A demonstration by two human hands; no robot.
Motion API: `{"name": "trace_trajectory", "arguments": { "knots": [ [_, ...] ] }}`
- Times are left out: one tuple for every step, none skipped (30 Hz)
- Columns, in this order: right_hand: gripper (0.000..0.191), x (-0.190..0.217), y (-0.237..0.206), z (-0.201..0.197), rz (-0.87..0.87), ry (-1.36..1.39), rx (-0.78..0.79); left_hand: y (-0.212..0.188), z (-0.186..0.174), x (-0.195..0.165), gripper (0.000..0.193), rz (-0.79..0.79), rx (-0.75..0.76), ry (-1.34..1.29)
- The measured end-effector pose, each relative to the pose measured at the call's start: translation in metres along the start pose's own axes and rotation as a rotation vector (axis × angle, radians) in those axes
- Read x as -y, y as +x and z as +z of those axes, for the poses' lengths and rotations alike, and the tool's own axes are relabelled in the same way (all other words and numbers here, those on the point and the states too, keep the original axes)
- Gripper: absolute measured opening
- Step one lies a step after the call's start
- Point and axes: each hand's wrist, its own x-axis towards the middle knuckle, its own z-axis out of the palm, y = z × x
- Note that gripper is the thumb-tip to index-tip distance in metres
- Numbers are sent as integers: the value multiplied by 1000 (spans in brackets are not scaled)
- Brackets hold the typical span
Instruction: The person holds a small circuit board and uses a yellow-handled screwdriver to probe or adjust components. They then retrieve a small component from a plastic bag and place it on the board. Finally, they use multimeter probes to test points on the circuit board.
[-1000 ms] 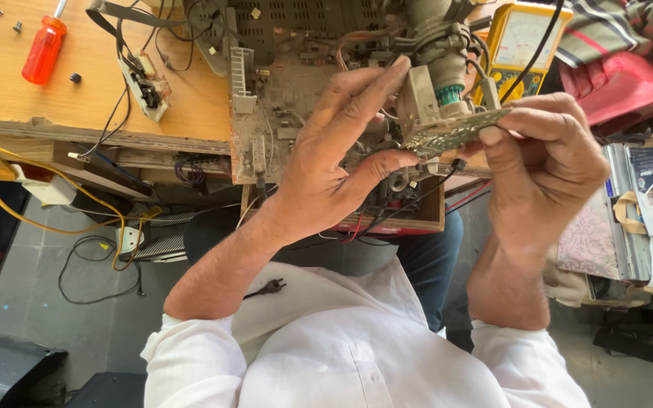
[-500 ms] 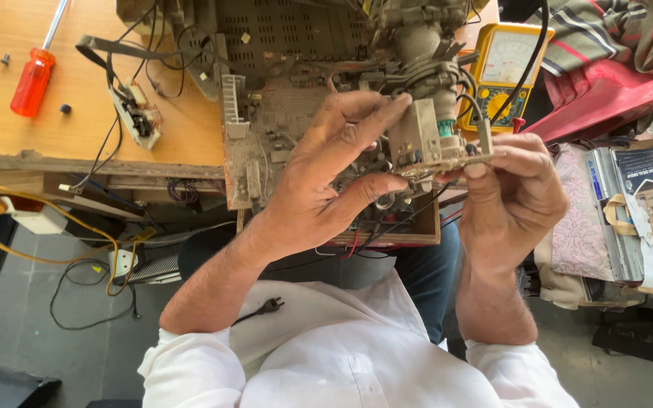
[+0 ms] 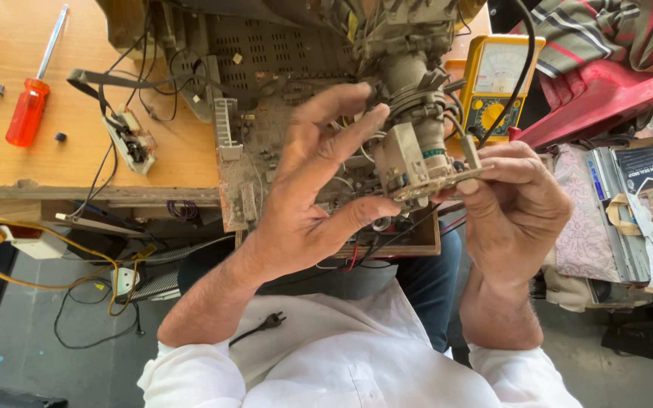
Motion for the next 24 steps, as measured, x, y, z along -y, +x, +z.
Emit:
{"name": "trace_trajectory", "arguments": {
  "knots": [
    [8,1,1,-1,3,0,5,2,0,1,70,7,22,-4],
    [8,1,3,-2,7,0,11,4,-1,3,72,13,44,-9],
    [8,2,3,-2,11,1,16,5,-1,5,74,14,63,-17],
    [8,2,3,-2,12,-7,15,7,-2,7,75,15,81,-25],
    [8,3,3,-1,12,-16,13,9,-3,10,76,13,98,-36],
    [9,3,1,0,10,-35,1,10,-2,12,78,12,104,-47],
    [9,3,1,0,10,-41,0,11,-2,15,79,11,111,-59],
    [9,3,1,0,10,-48,-1,12,-2,17,81,12,107,-70],
    [9,3,1,-1,15,-42,7,12,-1,18,82,15,105,-73],
    [9,2,1,-3,16,-37,14,12,-1,20,83,18,103,-77],
    [8,1,2,-4,18,-32,20,11,-2,21,85,24,101,-72],
    [8,0,3,-5,21,-27,24,10,-2,21,86,22,104,-83],
    [8,-1,4,-5,25,-21,25,9,-2,21,87,20,107,-95],
    [8,-2,4,-6,30,-14,26,8,-2,22,88,16,112,-119],
    [8,-1,4,-6,35,-4,25,8,-2,23,88,16,113,-138],
    [8,0,3,-4,39,3,21,7,-2,23,88,17,113,-157],
    [8,1,2,-3,43,10,16,7,-1,24,87,24,110,-173],
    [7,2,1,-1,44,13,13,6,0,24,86,17,105,-184],
    [7,4,0,1,45,11,12,5,1,25,86,11,99,-196],
    [7,6,0,2,46,8,11,5,3,25,85,-11,96,-204],
    [7,7,0,4,44,-1,14,4,4,25,85,-22,95,-227],
    [7,7,3,4,29,-12,22,3,6,25,85,-33,94,-250],
    [7,7,6,4,15,-24,30,3,7,26,85,-36,94,-289],
    [8,4,12,3,-11,-38,40,2,7,26,86,-34,99,-292]
  ]
}}
